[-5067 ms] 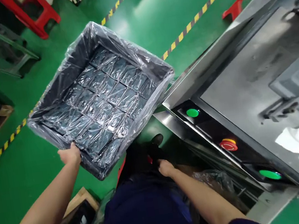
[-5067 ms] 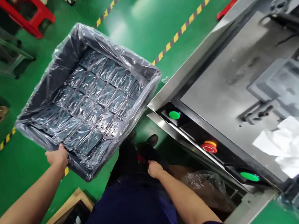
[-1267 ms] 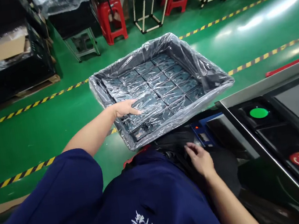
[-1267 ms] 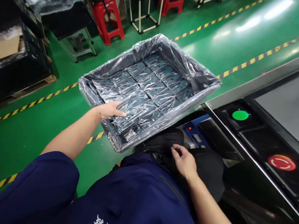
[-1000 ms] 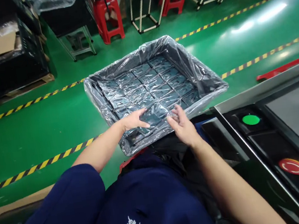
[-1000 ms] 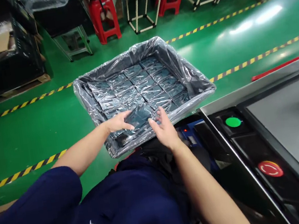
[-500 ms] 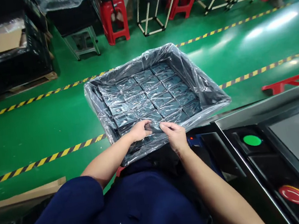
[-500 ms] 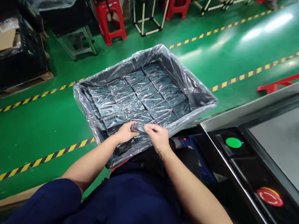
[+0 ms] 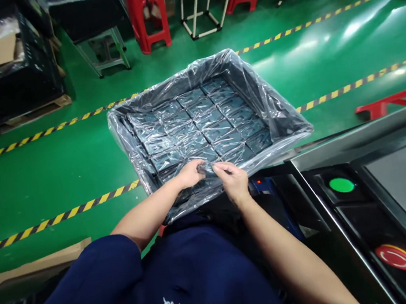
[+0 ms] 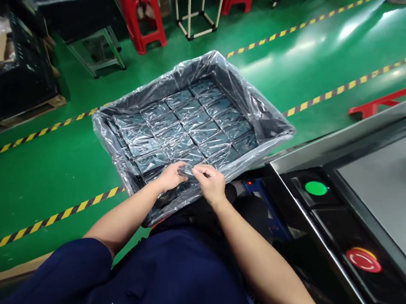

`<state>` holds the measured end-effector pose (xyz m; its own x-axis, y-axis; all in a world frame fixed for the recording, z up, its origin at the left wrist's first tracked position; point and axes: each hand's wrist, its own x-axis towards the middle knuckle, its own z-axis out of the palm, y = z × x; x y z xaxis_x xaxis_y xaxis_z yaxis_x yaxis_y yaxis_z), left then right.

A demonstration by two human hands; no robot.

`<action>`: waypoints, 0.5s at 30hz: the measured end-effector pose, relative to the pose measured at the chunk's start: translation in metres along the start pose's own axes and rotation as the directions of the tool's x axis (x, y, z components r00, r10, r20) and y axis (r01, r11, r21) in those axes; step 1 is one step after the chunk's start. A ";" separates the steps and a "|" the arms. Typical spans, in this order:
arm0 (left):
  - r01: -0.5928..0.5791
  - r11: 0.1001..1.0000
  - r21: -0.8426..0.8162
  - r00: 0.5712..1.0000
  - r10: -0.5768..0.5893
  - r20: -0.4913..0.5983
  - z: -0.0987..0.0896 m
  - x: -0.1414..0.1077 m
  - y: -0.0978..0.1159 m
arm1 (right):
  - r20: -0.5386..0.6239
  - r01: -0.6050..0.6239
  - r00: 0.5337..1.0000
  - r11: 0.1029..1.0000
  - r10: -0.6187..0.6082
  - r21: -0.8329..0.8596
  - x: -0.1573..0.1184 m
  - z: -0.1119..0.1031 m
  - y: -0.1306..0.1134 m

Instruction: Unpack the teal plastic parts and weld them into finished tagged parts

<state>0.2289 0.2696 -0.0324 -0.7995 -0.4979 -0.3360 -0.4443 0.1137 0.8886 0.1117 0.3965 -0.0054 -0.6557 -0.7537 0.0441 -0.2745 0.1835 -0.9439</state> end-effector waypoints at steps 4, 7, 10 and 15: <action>-0.040 0.994 0.098 0.999 0.042 -0.012 -0.006 0.001 0.000 | 0.011 0.054 0.999 0.991 -0.053 -0.123 0.003 0.002 0.000; -0.089 0.994 0.069 0.995 0.085 0.060 -0.011 0.003 -0.001 | 0.027 0.199 0.979 0.934 -0.200 -0.298 0.008 0.000 -0.001; -0.117 0.993 0.016 0.986 0.115 0.118 -0.018 0.005 -0.003 | 0.070 0.249 0.968 0.894 -0.241 -0.373 0.010 -0.003 -0.002; -0.091 0.992 0.092 0.993 0.083 0.080 -0.037 0.007 -0.010 | -0.011 0.181 0.978 0.884 -0.206 -0.431 0.009 -0.010 -0.014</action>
<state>0.2430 0.2332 -0.0316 -0.8634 -0.4167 -0.2844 -0.4052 0.2369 0.8830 0.1026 0.3939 0.0114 -0.5930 -0.7681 0.2415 -0.6646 0.2976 -0.6854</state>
